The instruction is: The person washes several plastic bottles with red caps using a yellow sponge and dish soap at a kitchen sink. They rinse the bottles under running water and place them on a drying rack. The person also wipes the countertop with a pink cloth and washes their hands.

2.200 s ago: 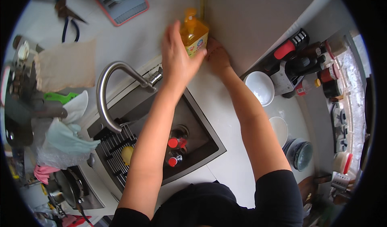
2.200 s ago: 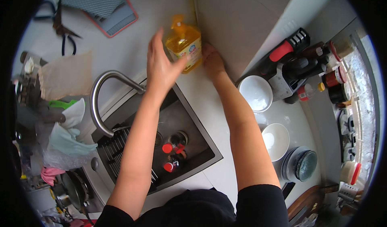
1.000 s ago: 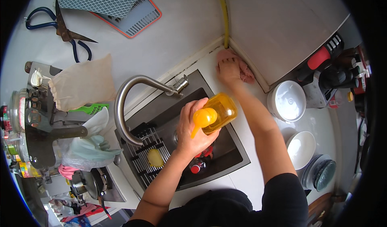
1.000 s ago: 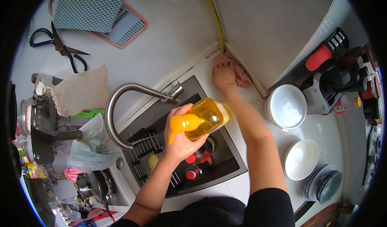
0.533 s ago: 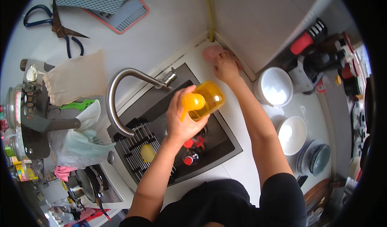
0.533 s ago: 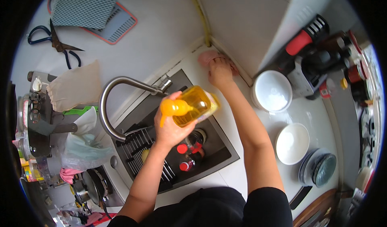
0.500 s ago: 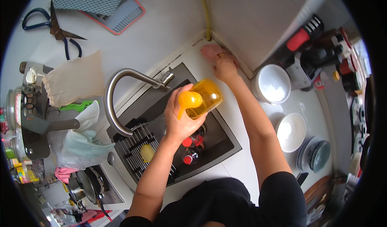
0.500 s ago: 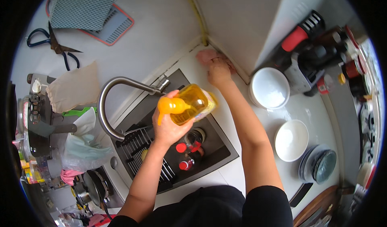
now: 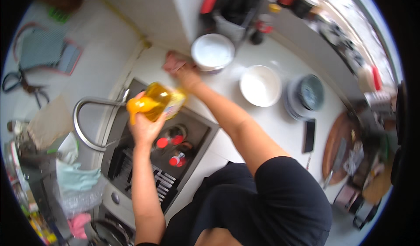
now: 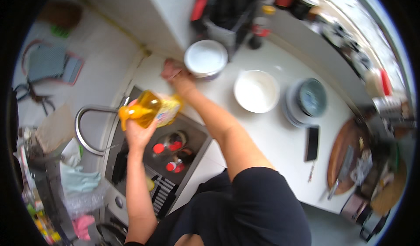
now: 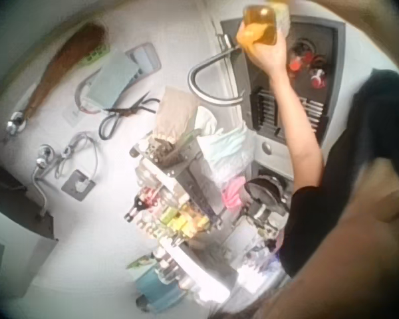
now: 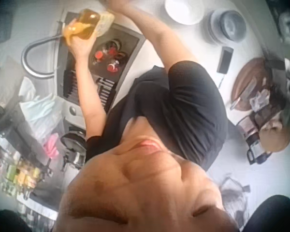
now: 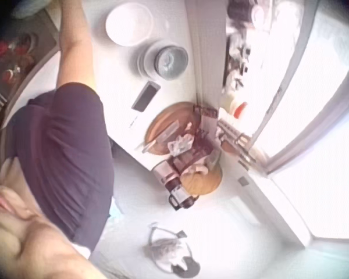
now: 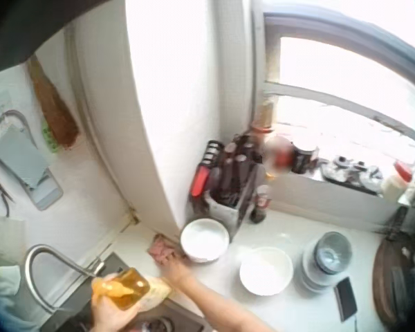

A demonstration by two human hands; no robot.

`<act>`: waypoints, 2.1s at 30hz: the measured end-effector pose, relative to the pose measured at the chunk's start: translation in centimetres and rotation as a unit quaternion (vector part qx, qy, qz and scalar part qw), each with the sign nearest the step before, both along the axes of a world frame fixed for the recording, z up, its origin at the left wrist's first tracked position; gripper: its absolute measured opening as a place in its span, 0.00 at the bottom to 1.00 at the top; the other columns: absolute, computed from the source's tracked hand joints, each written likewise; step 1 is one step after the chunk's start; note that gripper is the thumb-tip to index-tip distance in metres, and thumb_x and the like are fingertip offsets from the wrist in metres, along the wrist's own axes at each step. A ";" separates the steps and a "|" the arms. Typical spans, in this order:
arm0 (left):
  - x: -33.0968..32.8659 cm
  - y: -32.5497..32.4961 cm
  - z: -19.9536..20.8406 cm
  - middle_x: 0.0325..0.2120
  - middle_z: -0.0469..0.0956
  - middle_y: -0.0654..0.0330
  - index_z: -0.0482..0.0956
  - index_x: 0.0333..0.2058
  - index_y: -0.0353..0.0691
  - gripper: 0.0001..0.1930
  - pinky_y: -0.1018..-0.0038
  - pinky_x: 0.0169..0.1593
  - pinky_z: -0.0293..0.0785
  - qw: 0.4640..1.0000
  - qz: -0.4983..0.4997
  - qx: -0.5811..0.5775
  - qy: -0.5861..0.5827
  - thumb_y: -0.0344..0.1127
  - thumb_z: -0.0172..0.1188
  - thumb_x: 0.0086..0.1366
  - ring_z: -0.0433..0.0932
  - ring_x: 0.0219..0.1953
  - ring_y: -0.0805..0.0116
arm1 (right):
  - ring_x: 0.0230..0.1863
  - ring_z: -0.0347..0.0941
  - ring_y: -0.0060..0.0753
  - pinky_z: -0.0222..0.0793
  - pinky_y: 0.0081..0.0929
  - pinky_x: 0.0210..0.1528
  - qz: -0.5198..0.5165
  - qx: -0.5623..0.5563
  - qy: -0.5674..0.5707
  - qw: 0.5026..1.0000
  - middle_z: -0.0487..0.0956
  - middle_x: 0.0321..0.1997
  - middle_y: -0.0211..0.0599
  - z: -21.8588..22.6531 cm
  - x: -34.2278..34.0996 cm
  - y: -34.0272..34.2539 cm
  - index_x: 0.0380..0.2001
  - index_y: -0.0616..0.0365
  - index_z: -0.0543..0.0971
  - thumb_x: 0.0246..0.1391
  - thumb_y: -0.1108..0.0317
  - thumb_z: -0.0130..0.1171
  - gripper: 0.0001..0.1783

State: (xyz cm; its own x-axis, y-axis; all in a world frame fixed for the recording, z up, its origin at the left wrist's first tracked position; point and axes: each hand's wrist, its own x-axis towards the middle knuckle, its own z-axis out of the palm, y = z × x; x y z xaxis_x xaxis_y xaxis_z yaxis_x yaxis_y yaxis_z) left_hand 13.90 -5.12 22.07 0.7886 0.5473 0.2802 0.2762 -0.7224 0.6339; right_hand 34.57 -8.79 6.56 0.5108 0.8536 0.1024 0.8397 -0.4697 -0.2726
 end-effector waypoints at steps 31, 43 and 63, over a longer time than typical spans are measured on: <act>10.9 -3.0 -0.4 0.49 0.72 0.57 0.68 0.54 0.38 0.39 0.73 0.55 0.67 0.949 -0.315 -0.012 -0.008 0.26 0.69 0.37 0.72 0.51 0.65 | 0.44 0.72 0.39 0.63 0.38 0.45 -0.009 0.063 0.159 0.985 0.78 0.34 0.29 0.9 -15.3 -16.9 0.22 0.43 0.77 0.33 0.74 0.58 0.10; -1.6 0.7 -5.8 0.42 0.74 0.59 0.71 0.48 0.39 0.21 0.71 0.47 0.70 0.926 0.100 -0.358 -0.060 0.46 0.57 0.62 0.73 0.45 0.68 | 0.50 0.69 0.27 0.66 0.24 0.52 -0.002 0.414 0.570 0.710 0.73 0.49 0.40 7.9 -13.2 -6.9 0.53 0.62 0.64 0.59 0.72 0.49 0.19; 18.4 19.1 4.8 0.48 0.68 0.50 0.72 0.47 0.37 0.19 0.61 0.55 0.63 0.855 0.218 0.376 -0.284 0.27 0.56 0.55 0.62 0.55 0.52 | 0.63 0.58 0.50 0.58 0.39 0.62 0.230 0.130 0.122 0.957 0.64 0.61 0.46 -0.6 -9.6 -10.7 0.34 0.57 0.77 0.37 0.75 0.59 0.14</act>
